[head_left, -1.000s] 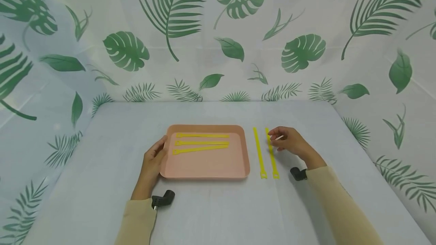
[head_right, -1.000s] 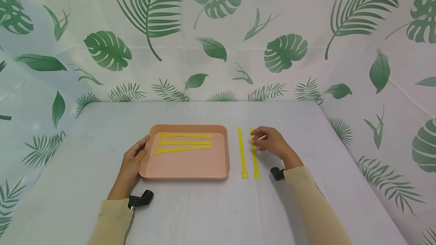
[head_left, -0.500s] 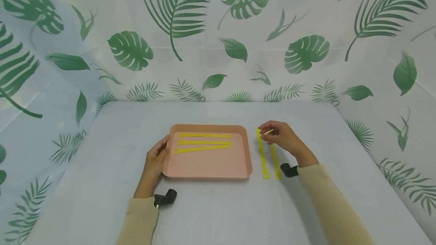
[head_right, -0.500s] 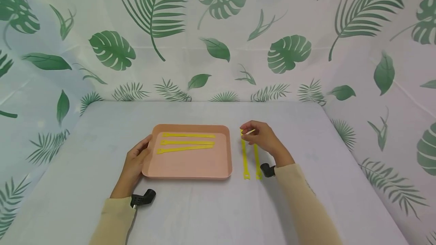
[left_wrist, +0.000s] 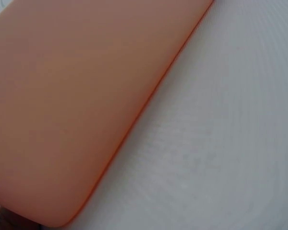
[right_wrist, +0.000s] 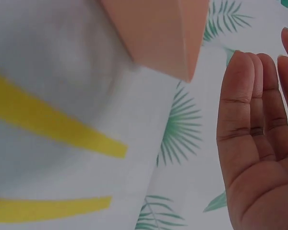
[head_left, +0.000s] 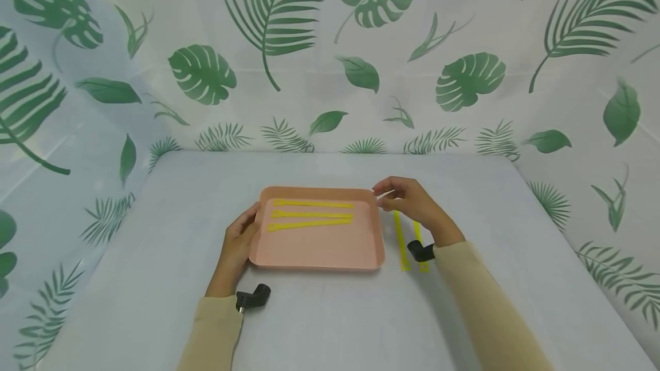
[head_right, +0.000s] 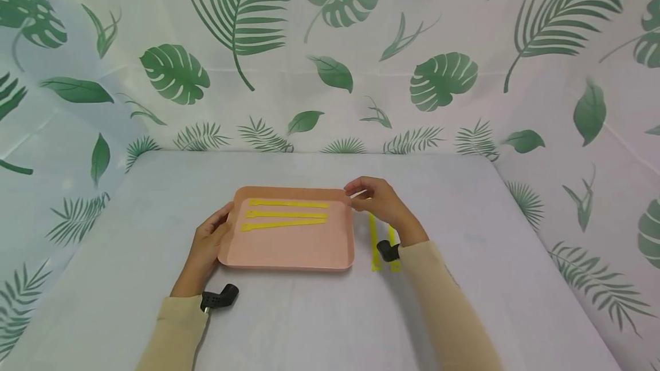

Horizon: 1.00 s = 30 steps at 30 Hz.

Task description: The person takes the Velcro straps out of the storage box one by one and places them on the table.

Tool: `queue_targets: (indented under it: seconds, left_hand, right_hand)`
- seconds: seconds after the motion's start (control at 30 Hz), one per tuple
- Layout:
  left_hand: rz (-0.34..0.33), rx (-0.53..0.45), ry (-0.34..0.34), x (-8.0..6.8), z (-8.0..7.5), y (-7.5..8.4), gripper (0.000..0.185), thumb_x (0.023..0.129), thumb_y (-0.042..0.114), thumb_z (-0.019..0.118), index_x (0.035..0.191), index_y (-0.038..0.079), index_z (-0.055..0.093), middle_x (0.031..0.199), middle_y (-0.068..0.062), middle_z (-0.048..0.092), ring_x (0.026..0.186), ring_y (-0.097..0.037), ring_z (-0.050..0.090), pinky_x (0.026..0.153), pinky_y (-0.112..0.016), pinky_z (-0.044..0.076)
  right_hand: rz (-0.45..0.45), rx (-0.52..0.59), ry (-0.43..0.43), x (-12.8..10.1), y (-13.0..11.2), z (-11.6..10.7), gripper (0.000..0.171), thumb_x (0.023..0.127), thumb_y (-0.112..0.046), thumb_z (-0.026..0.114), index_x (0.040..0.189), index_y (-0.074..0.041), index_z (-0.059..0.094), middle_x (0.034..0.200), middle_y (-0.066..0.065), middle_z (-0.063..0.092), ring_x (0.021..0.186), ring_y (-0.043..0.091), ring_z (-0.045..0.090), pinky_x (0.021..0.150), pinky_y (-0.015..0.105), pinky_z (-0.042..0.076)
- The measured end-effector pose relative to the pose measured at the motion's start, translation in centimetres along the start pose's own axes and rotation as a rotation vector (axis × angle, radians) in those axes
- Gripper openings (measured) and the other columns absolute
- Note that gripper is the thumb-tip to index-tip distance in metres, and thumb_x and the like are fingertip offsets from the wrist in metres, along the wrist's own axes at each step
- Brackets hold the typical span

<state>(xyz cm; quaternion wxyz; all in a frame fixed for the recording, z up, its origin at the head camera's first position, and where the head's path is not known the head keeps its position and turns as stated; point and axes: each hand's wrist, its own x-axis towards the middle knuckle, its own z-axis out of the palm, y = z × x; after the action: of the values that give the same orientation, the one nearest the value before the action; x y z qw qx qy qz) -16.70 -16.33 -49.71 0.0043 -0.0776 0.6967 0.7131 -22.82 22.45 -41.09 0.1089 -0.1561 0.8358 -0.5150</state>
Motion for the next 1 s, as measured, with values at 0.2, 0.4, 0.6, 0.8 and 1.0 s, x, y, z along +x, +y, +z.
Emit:
queue_targets:
  seconds: [0.2,0.4,0.6,0.8,1.0]
  left_hand:
    - [0.015,-0.017,-0.006,0.0,0.0,0.0,0.051,0.11,0.0,0.055,0.161,0.0,0.047,0.169,-0.017,0.043,0.155,-0.029,0.039,0.105,-0.01,0.043]
    - [0.013,-0.03,-0.01,-0.1,-0.1,0.1,0.052,0.11,0.0,0.054,0.161,-0.001,0.047,0.169,-0.019,0.042,0.155,-0.03,0.039,0.106,-0.01,0.042]
    - [0.009,-0.03,-0.004,0.1,0.0,-0.1,0.052,0.109,-0.001,0.054,0.161,0.0,0.048,0.169,-0.018,0.043,0.154,-0.029,0.04,0.103,-0.009,0.043]
    - [0.001,-0.029,0.004,0.2,-0.1,-0.2,0.052,0.11,0.0,0.053,0.162,0.001,0.047,0.169,-0.017,0.043,0.155,-0.03,0.04,0.106,-0.011,0.044]
    - [-0.014,-0.035,-0.006,0.2,-0.1,-0.2,0.053,0.11,0.002,0.054,0.162,0.003,0.047,0.169,-0.014,0.044,0.155,-0.026,0.04,0.105,-0.011,0.044]
  right_hand:
    - [-0.025,0.014,-0.024,1.2,-0.8,1.4,0.03,0.1,0.003,0.07,0.127,0.015,0.065,0.133,0.034,0.066,0.111,0.034,0.072,0.088,0.025,0.06]
    - [-0.034,0.048,-0.056,2.4,-1.3,2.8,0.031,0.098,0.005,0.072,0.127,0.016,0.065,0.131,0.033,0.066,0.107,0.029,0.071,0.089,0.029,0.063]
    - [0.012,0.047,-0.092,3.2,-1.6,4.3,0.031,0.099,0.003,0.073,0.128,0.013,0.067,0.129,0.028,0.069,0.104,0.024,0.07,0.091,0.031,0.062]
    - [-0.002,0.062,-0.137,4.0,-1.8,5.3,0.03,0.098,0.004,0.073,0.126,0.011,0.069,0.129,0.028,0.071,0.107,0.027,0.071,0.09,0.029,0.059]
    - [-0.032,0.02,-0.171,4.6,-1.9,6.6,0.027,0.098,0.006,0.071,0.123,0.011,0.069,0.125,0.029,0.072,0.11,0.036,0.071,0.099,0.039,0.058]
